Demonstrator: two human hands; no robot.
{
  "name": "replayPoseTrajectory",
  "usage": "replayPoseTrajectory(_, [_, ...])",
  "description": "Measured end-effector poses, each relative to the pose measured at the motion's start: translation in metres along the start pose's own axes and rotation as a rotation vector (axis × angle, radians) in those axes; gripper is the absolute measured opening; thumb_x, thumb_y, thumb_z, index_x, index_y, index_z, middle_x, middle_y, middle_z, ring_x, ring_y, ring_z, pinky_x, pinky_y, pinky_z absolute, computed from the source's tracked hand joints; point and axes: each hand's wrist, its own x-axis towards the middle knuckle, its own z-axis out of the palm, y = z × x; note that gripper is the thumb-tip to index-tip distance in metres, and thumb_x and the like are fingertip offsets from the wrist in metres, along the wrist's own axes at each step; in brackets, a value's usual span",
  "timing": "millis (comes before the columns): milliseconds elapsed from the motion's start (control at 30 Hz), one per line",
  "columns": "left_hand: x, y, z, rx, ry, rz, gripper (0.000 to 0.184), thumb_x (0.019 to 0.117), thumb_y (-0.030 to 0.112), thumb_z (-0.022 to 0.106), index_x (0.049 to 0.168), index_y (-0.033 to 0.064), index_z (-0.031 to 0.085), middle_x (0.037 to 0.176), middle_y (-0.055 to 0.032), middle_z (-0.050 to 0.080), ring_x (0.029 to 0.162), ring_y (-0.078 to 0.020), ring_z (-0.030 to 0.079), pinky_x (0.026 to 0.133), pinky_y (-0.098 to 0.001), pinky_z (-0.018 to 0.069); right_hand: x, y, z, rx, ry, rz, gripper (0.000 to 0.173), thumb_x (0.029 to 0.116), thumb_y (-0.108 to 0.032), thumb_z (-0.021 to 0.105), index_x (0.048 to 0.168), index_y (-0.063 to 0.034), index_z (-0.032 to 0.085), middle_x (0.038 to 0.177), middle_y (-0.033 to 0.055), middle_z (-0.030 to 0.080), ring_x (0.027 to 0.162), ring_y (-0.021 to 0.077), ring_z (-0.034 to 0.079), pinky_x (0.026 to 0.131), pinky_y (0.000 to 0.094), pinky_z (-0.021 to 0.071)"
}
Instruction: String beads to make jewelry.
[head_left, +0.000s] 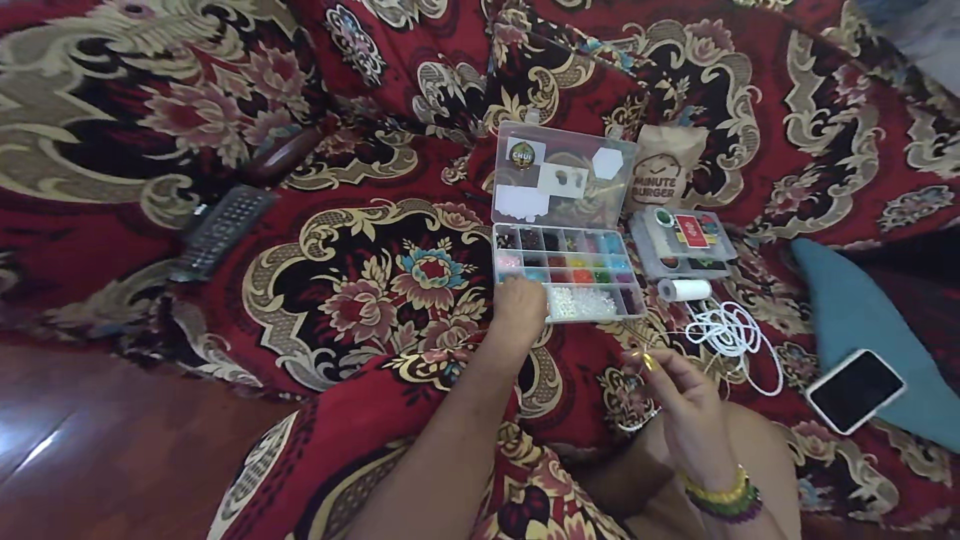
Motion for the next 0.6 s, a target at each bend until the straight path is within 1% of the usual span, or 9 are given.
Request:
replayPoseTrajectory(100, [-0.004, 0.000, -0.003, 0.012, -0.012, -0.014, 0.030, 0.1014, 0.020, 0.062, 0.116, -0.0059, 0.068, 0.127, -0.0264, 0.063, 0.125, -0.0441, 0.057, 0.100, -0.0599, 0.0457, -0.001, -0.001, 0.000, -0.003, 0.000, -0.001, 0.018, 0.1007, -0.010, 0.055, 0.105, -0.0051, 0.072, 0.100, 0.0031, 0.076, 0.079, 0.0094, 0.072, 0.062, 0.0229, 0.0609])
replayPoseTrajectory(200, [-0.005, -0.001, -0.003, 0.006, -0.013, -0.030, 0.026, 0.1007, 0.017, 0.063, 0.116, -0.0034, 0.069, 0.127, -0.0249, 0.064, 0.124, -0.0431, 0.058, 0.099, -0.0599, 0.0460, -0.002, -0.001, 0.001, 0.012, 0.001, 0.010, 0.018, 0.1005, -0.008, 0.054, 0.105, -0.0036, 0.071, 0.098, 0.0043, 0.076, 0.077, 0.0107, 0.073, 0.062, 0.0242, 0.0619])
replayPoseTrajectory(333, [-0.008, 0.003, -0.005, 0.023, -0.010, -0.037, 0.027, 0.1004, 0.016, 0.063, 0.116, -0.0058, 0.067, 0.126, -0.0252, 0.064, 0.123, -0.0435, 0.058, 0.097, -0.0592, 0.0477, -0.001, -0.001, 0.000, 0.027, -0.010, 0.014, 0.018, 0.1012, -0.008, 0.053, 0.105, -0.0030, 0.070, 0.098, 0.0048, 0.075, 0.073, 0.0112, 0.072, 0.063, 0.0251, 0.0625])
replayPoseTrajectory(433, [-0.012, 0.007, -0.007, 0.044, -0.024, -0.034, 0.029, 0.1006, 0.014, 0.062, 0.119, -0.0080, 0.065, 0.127, -0.0265, 0.062, 0.124, -0.0442, 0.058, 0.096, -0.0583, 0.0487, 0.000, 0.000, -0.001, 0.026, -0.010, 0.015, 0.018, 0.1014, -0.008, 0.053, 0.105, -0.0034, 0.070, 0.096, 0.0037, 0.075, 0.071, 0.0103, 0.072, 0.062, 0.0249, 0.0624])
replayPoseTrajectory(533, [-0.012, 0.010, -0.008, 0.059, -0.030, -0.043, 0.030, 0.1007, 0.015, 0.063, 0.120, -0.0081, 0.064, 0.128, -0.0263, 0.062, 0.124, -0.0437, 0.057, 0.096, -0.0574, 0.0493, 0.000, 0.000, 0.000, 0.016, -0.017, 0.021, 0.018, 0.1017, -0.007, 0.052, 0.104, -0.0019, 0.069, 0.093, 0.0041, 0.075, 0.070, 0.0105, 0.071, 0.060, 0.0246, 0.0617])
replayPoseTrajectory(600, [-0.013, 0.009, -0.008, 0.054, -0.016, -0.040, 0.030, 0.1004, 0.016, 0.063, 0.118, -0.0079, 0.066, 0.127, -0.0262, 0.063, 0.124, -0.0436, 0.058, 0.096, -0.0572, 0.0495, 0.001, -0.001, 0.000, 0.012, -0.019, 0.024, 0.018, 0.1021, -0.008, 0.052, 0.104, -0.0022, 0.069, 0.091, 0.0035, 0.075, 0.069, 0.0097, 0.071, 0.060, 0.0242, 0.0613])
